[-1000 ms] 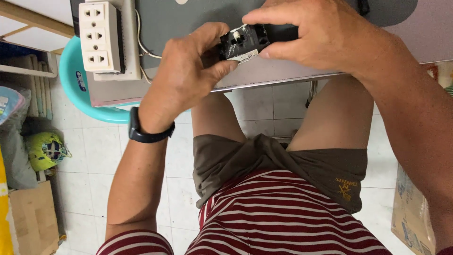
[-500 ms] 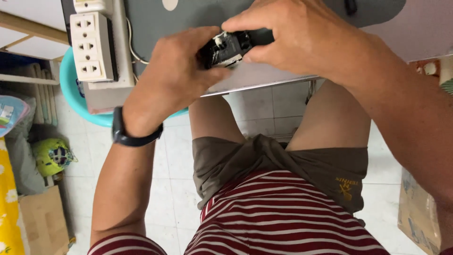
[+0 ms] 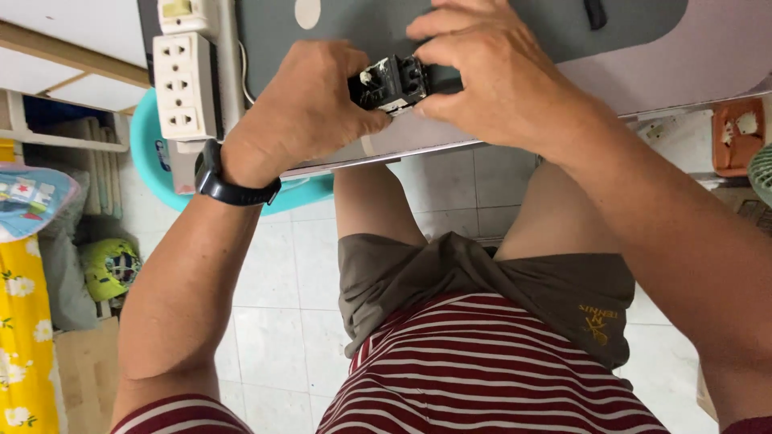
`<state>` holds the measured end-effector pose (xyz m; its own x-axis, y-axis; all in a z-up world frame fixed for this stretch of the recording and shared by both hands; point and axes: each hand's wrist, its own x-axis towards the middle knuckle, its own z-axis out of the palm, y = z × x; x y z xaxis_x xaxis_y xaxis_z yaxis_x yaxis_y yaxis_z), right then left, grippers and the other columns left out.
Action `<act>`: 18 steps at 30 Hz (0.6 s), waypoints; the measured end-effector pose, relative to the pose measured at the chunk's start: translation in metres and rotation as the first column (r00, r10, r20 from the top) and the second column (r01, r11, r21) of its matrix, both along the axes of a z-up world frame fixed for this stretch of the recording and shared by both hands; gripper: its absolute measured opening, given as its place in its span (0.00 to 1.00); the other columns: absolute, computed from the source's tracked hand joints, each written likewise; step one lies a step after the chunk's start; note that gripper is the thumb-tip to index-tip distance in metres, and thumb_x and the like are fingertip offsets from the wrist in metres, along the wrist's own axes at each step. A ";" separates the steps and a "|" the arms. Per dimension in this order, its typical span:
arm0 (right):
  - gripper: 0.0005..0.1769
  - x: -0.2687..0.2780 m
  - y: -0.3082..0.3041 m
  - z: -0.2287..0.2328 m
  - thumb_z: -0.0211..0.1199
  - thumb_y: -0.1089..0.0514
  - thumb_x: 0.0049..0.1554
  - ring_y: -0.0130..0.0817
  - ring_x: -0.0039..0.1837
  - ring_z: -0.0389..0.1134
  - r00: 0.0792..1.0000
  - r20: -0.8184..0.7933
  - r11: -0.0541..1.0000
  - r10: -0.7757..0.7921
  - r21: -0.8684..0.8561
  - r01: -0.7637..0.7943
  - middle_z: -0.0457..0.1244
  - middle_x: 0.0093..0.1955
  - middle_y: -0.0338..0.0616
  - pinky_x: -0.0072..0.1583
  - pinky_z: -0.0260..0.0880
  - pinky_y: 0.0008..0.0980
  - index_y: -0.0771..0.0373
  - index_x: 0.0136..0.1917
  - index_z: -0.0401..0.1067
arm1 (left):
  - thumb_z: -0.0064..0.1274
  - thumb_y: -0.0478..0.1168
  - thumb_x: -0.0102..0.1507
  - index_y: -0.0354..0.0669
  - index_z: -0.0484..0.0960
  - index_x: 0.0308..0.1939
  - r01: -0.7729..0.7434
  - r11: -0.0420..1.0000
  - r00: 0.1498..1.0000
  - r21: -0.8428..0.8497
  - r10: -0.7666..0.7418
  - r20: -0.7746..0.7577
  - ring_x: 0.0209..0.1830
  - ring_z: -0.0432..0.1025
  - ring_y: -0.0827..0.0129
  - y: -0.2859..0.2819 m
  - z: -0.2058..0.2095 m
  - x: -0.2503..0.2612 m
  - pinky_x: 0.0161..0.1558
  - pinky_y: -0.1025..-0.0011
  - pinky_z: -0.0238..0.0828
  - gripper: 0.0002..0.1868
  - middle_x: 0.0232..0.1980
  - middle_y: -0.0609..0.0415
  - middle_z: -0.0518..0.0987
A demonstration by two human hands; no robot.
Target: The person is repairing a small black electrical component, possibly a switch or connector, by manipulating its internal wires and parts with their hands. They are seated at a table with various tools and electrical items nearby.
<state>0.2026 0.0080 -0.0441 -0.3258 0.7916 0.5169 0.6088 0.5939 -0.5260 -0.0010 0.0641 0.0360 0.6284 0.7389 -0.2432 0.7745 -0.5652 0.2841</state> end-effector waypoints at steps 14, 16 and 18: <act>0.26 -0.056 -0.045 0.046 0.60 0.48 0.54 0.29 0.41 0.68 0.712 -0.683 0.983 -0.164 -0.172 0.061 0.66 0.48 0.44 0.39 0.72 0.23 0.66 0.60 0.64 | 0.64 0.35 0.61 0.31 0.77 0.49 0.232 0.937 0.772 0.263 -0.341 0.536 0.39 0.75 0.62 -0.041 0.043 -0.002 0.41 0.67 0.73 0.17 0.44 0.45 0.80; 0.26 -0.058 -0.048 0.049 0.62 0.54 0.49 0.39 0.53 0.70 0.789 -0.588 0.979 -0.179 -0.028 0.202 0.66 0.53 0.46 0.58 0.69 0.34 0.67 0.59 0.63 | 0.57 0.43 0.64 0.39 0.73 0.55 0.193 0.956 0.826 0.220 -0.279 0.490 0.43 0.76 0.66 -0.043 0.034 -0.012 0.46 0.70 0.69 0.20 0.48 0.54 0.80; 0.27 -0.060 -0.047 0.050 0.63 0.55 0.48 0.40 0.50 0.70 0.803 -0.570 0.976 -0.176 0.008 0.220 0.66 0.52 0.46 0.55 0.70 0.34 0.67 0.58 0.63 | 0.45 0.53 0.65 0.41 0.69 0.57 0.193 0.957 0.841 0.218 -0.276 0.464 0.46 0.75 0.63 -0.046 0.030 -0.015 0.48 0.68 0.69 0.24 0.51 0.53 0.78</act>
<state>0.1426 -0.0391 0.0058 0.1992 0.7615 0.6168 0.3273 0.5415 -0.7744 -0.0165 0.0181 0.0658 0.7943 0.5561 0.2446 0.3991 -0.7812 0.4801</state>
